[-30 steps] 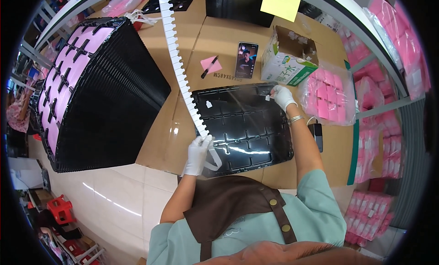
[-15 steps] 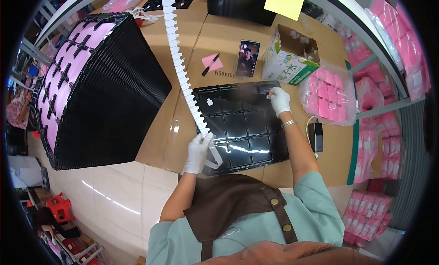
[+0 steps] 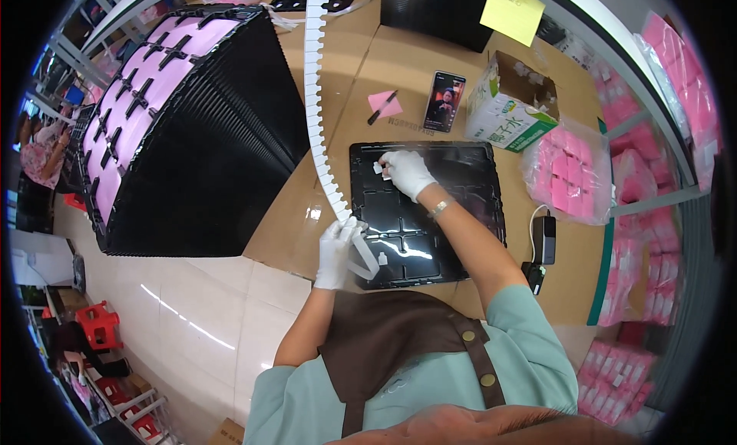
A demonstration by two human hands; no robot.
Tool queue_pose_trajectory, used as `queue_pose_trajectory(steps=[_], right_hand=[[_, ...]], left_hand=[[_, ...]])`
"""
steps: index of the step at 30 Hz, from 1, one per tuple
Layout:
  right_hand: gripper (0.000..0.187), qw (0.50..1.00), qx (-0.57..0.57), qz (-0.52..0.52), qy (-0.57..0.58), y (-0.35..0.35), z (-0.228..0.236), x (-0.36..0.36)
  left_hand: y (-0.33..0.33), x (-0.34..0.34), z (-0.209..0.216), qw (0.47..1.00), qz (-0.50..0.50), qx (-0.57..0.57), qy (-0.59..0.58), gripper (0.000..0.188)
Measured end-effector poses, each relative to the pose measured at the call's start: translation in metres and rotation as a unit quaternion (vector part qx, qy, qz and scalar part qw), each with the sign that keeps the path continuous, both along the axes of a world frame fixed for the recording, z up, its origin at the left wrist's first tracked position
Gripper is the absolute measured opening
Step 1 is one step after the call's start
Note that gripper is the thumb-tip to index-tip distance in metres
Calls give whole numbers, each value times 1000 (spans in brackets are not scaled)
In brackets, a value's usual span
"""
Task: The person applies adhesive stickers to black plastic trays and inserts pink foam inserts into them by hand.
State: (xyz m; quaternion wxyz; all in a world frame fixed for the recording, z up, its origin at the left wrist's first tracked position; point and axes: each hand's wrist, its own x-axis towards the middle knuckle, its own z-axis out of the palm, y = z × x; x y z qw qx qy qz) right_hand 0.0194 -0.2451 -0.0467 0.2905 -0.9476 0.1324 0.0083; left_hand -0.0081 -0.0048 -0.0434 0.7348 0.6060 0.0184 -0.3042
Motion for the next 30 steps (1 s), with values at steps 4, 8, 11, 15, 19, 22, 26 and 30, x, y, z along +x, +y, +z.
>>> queue_pose_trajectory(steps=[4,8,11,15,19,22,26,30], right_hand=[[12,995,-89,50,23,0,-12,22],[11,998,12,-8,64,-11,-7,26],[13,999,8,-1,46,-8,-13,28],[12,994,-105,20,5,8,-15,30],[6,981,-187,19,-40,15,-27,28],[2,978,-193,-3,-78,20,-35,25],[6,985,83,-105,-108,19,-22,10],[7,973,91,-119,-178,31,0,-18]], left_hand=[[26,2,-5,999,36,31,-25,19],[48,5,-30,996,93,-16,-5,17],[51,5,-32,991,126,-41,37,17],[50,6,-41,992,112,-41,31,17],[49,5,-33,994,107,-19,17,19],[54,4,-36,995,103,-12,14,19],[56,0,-32,994,110,-5,9,19],[53,0,-12,992,120,0,26,18]])
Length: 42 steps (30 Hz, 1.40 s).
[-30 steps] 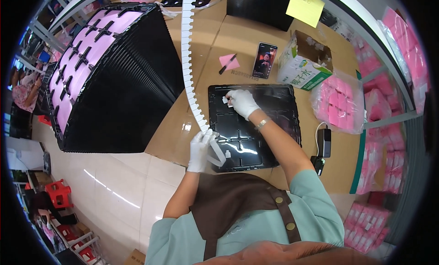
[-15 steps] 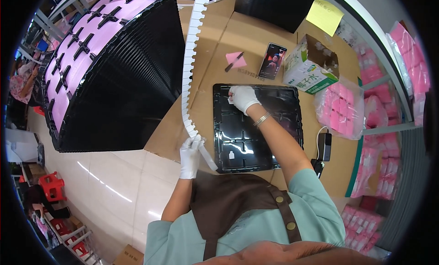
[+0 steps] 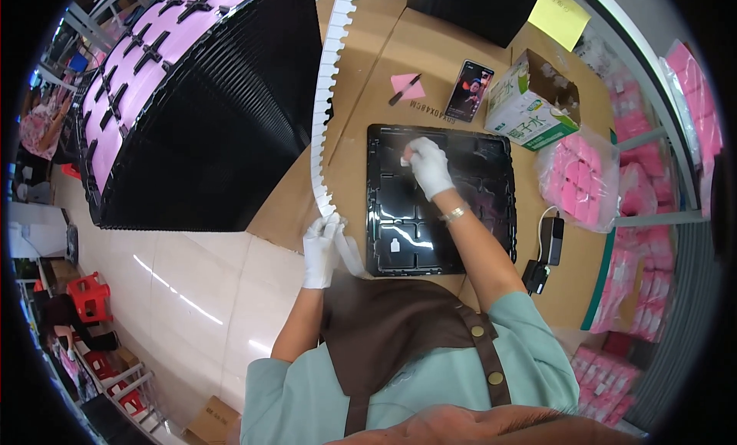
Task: The person applies adhesive stickers to black plastic trays and inserts pink foam inserts into them by hand.
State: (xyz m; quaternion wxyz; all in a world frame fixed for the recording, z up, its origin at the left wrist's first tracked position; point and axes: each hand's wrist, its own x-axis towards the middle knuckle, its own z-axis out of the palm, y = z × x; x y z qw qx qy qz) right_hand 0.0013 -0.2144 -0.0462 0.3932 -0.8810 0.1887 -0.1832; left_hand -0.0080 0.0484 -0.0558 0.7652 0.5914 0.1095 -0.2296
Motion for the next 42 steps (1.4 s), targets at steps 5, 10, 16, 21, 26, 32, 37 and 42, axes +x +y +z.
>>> queue_pose_trajectory(steps=[5,10,16,21,26,32,37,42], right_hand=[[8,985,-36,164,42,44,12,-82],[4,938,-255,177,157,79,2,-116],[8,932,-55,263,243,71,9,-110],[8,958,-123,160,204,77,-1,-114],[2,928,-199,172,263,88,5,-111],[4,938,-170,219,208,75,-5,-117],[13,966,223,103,77,44,35,-117],[5,960,-62,-184,-203,-118,125,-71]], left_hand=[[6,0,-2,1000,-8,15,-19,17],[1,-1,-8,1000,-21,-4,-20,18],[2,-6,-15,998,-52,0,-40,19],[6,-7,-6,999,-34,10,-39,18],[10,-8,-13,999,-28,-2,-25,18],[13,-3,-12,998,-23,14,-50,19],[28,22,8,994,-5,12,-106,19],[60,44,56,974,5,177,-139,25]])
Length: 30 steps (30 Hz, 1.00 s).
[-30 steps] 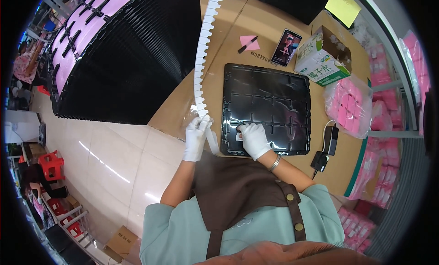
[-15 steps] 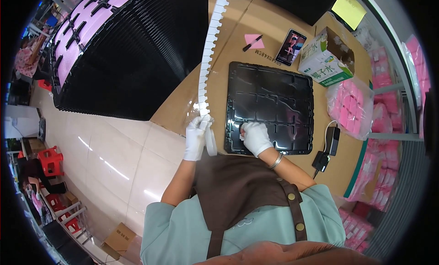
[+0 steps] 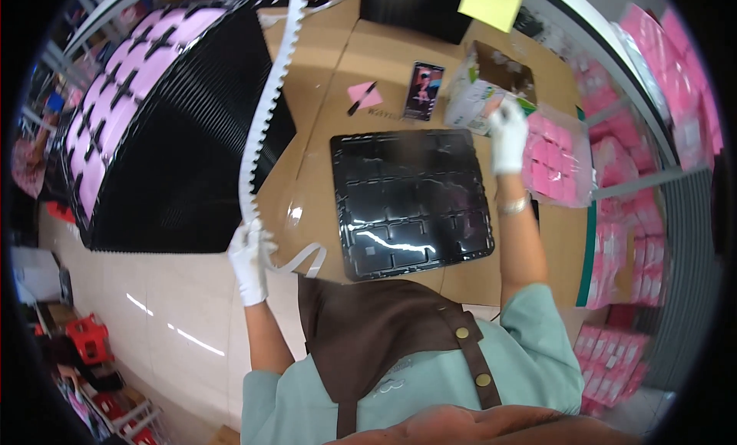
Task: The person applies adhesive stickers to black plastic trays and inserts pink foam inserts into them by hand.
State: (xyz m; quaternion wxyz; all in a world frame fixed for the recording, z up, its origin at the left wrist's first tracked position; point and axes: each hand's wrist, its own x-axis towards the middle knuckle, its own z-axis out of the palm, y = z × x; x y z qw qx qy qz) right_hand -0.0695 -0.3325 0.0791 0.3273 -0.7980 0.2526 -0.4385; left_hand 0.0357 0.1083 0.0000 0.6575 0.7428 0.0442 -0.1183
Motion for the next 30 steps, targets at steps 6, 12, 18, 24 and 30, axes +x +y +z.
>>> queue_pose_trajectory(steps=[6,12,18,24,30], right_hand=[[27,965,75,-75,240,-203,1,7],[22,888,-144,-228,373,-218,-18,-77],[16,886,80,-51,454,-182,-135,-158],[20,885,86,-168,426,-170,-131,-173],[15,951,16,-269,152,-171,-112,-189]], left_hand=[[-17,4,37,996,-28,61,-55,26],[-2,-2,39,993,-4,97,-67,25],[-30,-8,33,850,-33,425,-310,53],[-112,-49,60,848,-139,295,-418,45],[-203,-83,48,883,-445,66,-135,37]])
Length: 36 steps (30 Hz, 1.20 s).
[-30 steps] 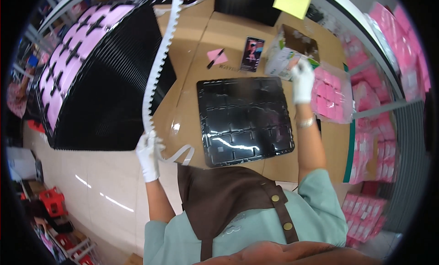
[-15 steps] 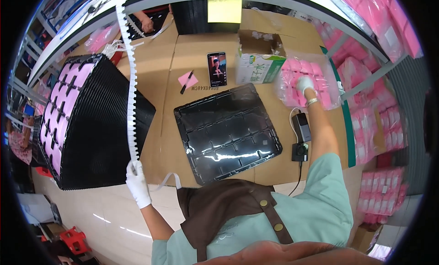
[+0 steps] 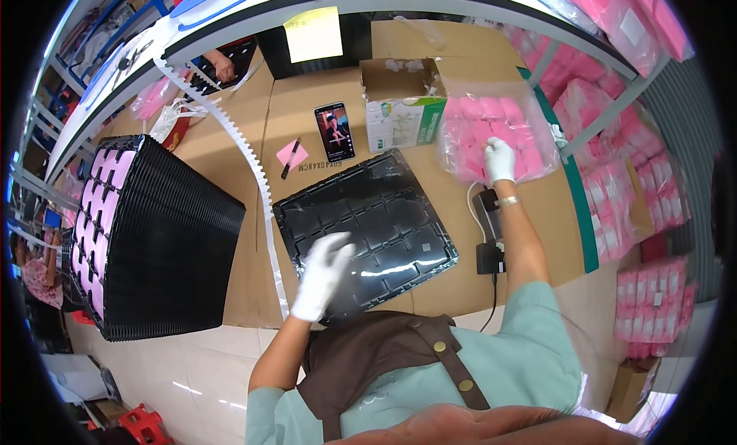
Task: The person applies adhesive stickers to black plastic trays and inserts pink foam inserts into them by hand.
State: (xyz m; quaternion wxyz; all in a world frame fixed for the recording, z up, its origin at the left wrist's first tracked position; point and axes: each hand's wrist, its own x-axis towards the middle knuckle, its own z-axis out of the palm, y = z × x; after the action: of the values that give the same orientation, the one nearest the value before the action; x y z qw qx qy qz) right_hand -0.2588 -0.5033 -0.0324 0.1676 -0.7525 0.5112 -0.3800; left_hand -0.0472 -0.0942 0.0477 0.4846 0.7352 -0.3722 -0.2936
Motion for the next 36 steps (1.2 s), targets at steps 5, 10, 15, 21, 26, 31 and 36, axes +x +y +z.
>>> queue_pose_trajectory(steps=[5,10,15,21,26,31,36], right_hand=[[5,983,-17,136,-119,111,98,-4],[7,949,-94,302,13,200,101,-1],[41,984,-117,28,-132,191,84,-18],[62,681,478,307,-461,185,46,-2],[31,670,582,251,-387,183,21,38],[26,743,560,236,-282,196,-3,47],[22,766,558,199,-250,196,-7,45]], left_hand=[[-99,-40,-6,898,-219,-39,380,61],[-161,-62,15,845,-126,29,518,72],[-107,-16,33,857,-52,-103,501,26],[-32,42,32,936,26,-30,349,29],[10,63,12,958,114,-3,263,31],[38,64,-49,956,155,-47,245,38],[44,47,-64,938,191,-19,288,41]])
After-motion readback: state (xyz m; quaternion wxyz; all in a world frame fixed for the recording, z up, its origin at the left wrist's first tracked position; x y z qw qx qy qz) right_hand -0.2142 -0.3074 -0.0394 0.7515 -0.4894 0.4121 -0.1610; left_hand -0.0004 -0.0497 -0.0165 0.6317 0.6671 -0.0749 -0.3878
